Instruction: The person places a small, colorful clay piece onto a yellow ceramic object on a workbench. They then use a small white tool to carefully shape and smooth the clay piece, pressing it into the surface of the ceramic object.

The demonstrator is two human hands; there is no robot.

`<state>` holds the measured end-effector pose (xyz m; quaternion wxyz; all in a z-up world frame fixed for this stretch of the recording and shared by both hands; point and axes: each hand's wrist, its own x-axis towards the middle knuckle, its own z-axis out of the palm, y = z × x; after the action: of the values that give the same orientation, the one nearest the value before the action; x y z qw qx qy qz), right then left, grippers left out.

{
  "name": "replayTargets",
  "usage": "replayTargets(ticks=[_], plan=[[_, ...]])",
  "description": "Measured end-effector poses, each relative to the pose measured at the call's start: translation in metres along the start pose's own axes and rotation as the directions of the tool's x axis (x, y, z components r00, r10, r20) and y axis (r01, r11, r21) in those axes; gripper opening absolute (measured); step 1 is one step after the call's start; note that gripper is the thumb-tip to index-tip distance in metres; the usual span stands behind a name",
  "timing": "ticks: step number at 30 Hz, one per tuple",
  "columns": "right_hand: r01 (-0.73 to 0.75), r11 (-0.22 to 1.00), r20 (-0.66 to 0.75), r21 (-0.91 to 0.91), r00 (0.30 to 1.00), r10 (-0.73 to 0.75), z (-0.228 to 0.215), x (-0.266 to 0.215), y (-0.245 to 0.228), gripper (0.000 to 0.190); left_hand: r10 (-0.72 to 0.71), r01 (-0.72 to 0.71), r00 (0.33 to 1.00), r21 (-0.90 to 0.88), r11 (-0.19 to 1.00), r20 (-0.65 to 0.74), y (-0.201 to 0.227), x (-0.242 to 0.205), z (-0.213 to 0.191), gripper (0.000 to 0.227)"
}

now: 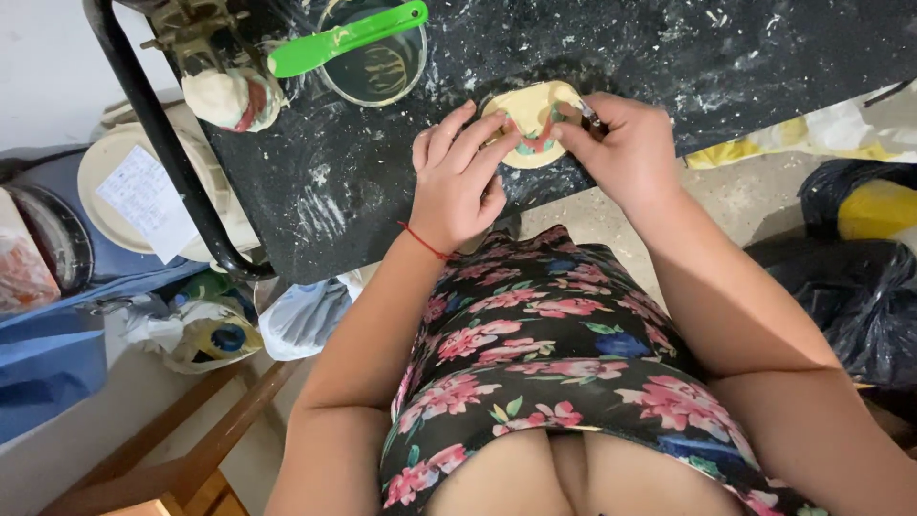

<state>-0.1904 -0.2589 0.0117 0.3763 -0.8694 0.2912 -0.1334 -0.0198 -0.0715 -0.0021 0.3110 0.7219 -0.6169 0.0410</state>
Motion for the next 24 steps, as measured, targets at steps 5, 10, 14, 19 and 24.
replayTargets(ticks=[5, 10, 14, 19, 24], plan=[[0.005, 1.0, 0.014, 0.009, 1.0, -0.005, -0.001, 0.001, -0.007, 0.017, -0.025, 0.024, 0.999, 0.03, 0.999, 0.021, 0.001, -0.001, 0.001, 0.055], [0.008, 1.0, 0.025, -0.018, 1.0, -0.008, -0.002, 0.003, -0.01, 0.025, -0.04, 0.039, 0.999, 0.04, 0.998, 0.021, 0.003, -0.001, -0.001, 0.057], [0.004, 0.999, 0.015, -0.037, 1.0, -0.003, -0.002, 0.004, -0.011, 0.025, -0.045, 0.045, 0.999, 0.041, 0.998, 0.005, 0.003, -0.001, -0.001, 0.055], [-0.019, 1.0, 0.036, -0.009, 0.999, 0.019, -0.008, 0.007, -0.026, 0.029, -0.038, 0.039, 0.999, 0.029, 0.999, -0.005, 0.003, 0.0, -0.001, 0.053], [-0.109, 0.992, 0.125, 0.061, 0.987, 0.101, -0.034, 0.012, -0.029, 0.046, -0.017, 0.016, 1.0, -0.009, 1.0, -0.007, 0.002, 0.001, -0.002, 0.055]])
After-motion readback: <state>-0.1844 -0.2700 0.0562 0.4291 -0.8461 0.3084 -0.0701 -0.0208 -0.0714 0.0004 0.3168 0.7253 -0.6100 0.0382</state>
